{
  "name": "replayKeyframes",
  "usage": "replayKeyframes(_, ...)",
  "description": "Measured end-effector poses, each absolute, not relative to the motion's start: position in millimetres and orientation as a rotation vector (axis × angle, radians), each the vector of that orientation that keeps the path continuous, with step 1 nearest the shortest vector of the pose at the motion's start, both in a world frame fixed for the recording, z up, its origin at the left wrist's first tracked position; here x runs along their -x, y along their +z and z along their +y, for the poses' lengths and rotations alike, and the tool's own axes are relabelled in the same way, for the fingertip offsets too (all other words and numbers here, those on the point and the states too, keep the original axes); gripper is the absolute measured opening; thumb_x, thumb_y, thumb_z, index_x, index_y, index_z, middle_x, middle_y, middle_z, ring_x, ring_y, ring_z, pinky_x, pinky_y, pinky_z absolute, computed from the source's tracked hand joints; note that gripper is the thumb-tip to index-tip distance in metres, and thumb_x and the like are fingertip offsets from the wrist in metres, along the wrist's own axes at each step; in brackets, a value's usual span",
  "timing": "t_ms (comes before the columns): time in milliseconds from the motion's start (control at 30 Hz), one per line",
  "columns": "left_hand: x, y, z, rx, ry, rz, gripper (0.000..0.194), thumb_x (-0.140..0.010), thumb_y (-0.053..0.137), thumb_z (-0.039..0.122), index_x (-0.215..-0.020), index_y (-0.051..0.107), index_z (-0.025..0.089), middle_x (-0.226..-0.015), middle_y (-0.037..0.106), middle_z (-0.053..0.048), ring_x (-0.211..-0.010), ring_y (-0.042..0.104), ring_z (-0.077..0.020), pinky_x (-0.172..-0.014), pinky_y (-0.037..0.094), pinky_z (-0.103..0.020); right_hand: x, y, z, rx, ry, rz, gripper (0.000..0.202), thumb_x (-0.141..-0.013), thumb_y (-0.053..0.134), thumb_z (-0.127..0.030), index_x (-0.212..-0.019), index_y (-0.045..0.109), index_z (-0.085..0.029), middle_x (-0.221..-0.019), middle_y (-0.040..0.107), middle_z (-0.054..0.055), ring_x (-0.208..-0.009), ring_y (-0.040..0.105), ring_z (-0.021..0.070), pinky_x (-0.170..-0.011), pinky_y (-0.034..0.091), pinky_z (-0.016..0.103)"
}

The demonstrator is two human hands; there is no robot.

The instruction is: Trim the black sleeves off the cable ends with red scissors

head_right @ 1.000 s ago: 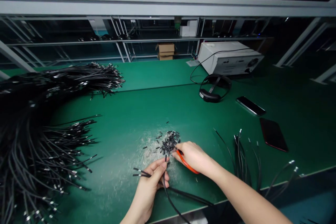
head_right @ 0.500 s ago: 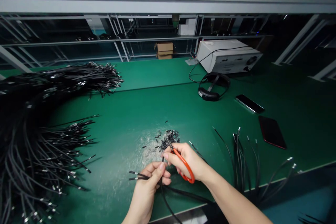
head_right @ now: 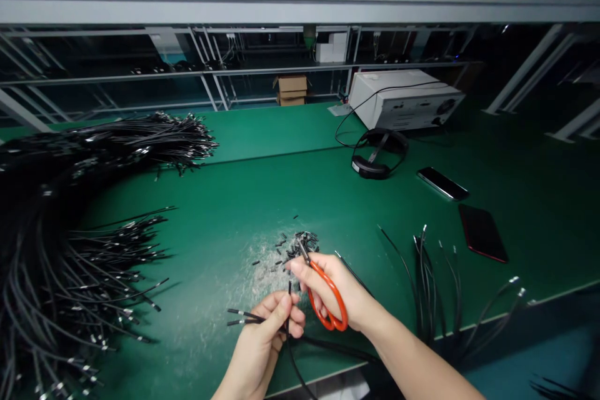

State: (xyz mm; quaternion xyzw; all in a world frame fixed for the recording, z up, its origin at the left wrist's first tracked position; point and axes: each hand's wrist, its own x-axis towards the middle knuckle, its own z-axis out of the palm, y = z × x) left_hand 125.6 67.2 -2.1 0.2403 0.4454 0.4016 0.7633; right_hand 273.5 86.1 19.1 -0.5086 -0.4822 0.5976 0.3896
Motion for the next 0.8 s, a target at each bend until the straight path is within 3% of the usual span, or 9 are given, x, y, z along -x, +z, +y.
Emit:
replayKeyframes(133,-127.1,-2.9,66.9,-0.583,0.890,1.007,0.022,-0.068,0.071,0.033,-0.072,0.068,0.012,-0.058,0.069,-0.005,-0.046,0.059,-0.0100,-0.049,0.042,-0.017,-271.3,23.8,82.0,1.317,1.480,-1.333,0.031,-0.079,0.056,-0.048,-0.078,0.055,-0.016,-0.048,0.047,-0.007,-0.034,0.037,0.0049,-0.033,0.030,0.015)
replayKeyframes(300,-128.9,-2.6,68.4,-0.662,0.999,1.152,0.025,-0.059,0.078,0.031,-0.074,0.067,0.013,-0.063,0.070,-0.004,-0.046,0.063,-0.0139,-0.049,0.047,-0.021,-269.9,23.4,80.2,1.441,1.003,-1.641,0.025,-0.085,0.051,-0.039,-0.073,0.053,-0.017,-0.061,0.053,-0.002,-0.052,0.047,0.0092,-0.050,0.038,0.019)
replayKeyframes(433,-125.3,-0.1,70.4,-0.737,1.013,1.200,0.026,-0.056,0.080,0.026,-0.075,0.069,0.013,-0.061,0.070,-0.003,-0.057,0.068,-0.0196,-0.057,0.052,-0.025,-271.4,23.5,80.6,1.446,0.703,-1.866,0.021,-0.090,0.042,-0.031,-0.075,0.050,-0.019,-0.072,0.056,0.001,-0.062,0.052,0.0118,-0.060,0.039,0.022)
replayKeyframes(600,-123.0,0.5,69.7,-0.714,1.014,1.146,0.022,-0.060,0.078,0.027,-0.075,0.071,0.012,-0.065,0.072,-0.006,-0.059,0.068,-0.0202,-0.060,0.053,-0.028,-276.2,28.5,80.6,1.358,0.713,-2.012,0.017,-0.091,0.039,-0.025,-0.083,0.054,-0.019,-0.078,0.058,0.003,-0.067,0.054,0.0129,-0.062,0.039,0.022)
replayKeyframes(800,-125.5,1.1,66.5,-0.621,0.994,1.107,0.022,-0.061,0.077,0.027,-0.076,0.071,0.012,-0.063,0.072,-0.006,-0.057,0.066,-0.0177,-0.061,0.052,-0.027,-274.4,31.5,80.7,1.316,0.807,-1.934,0.014,-0.089,0.043,-0.020,-0.081,0.054,-0.018,-0.077,0.057,0.001,-0.068,0.054,0.0114,-0.062,0.040,0.021)
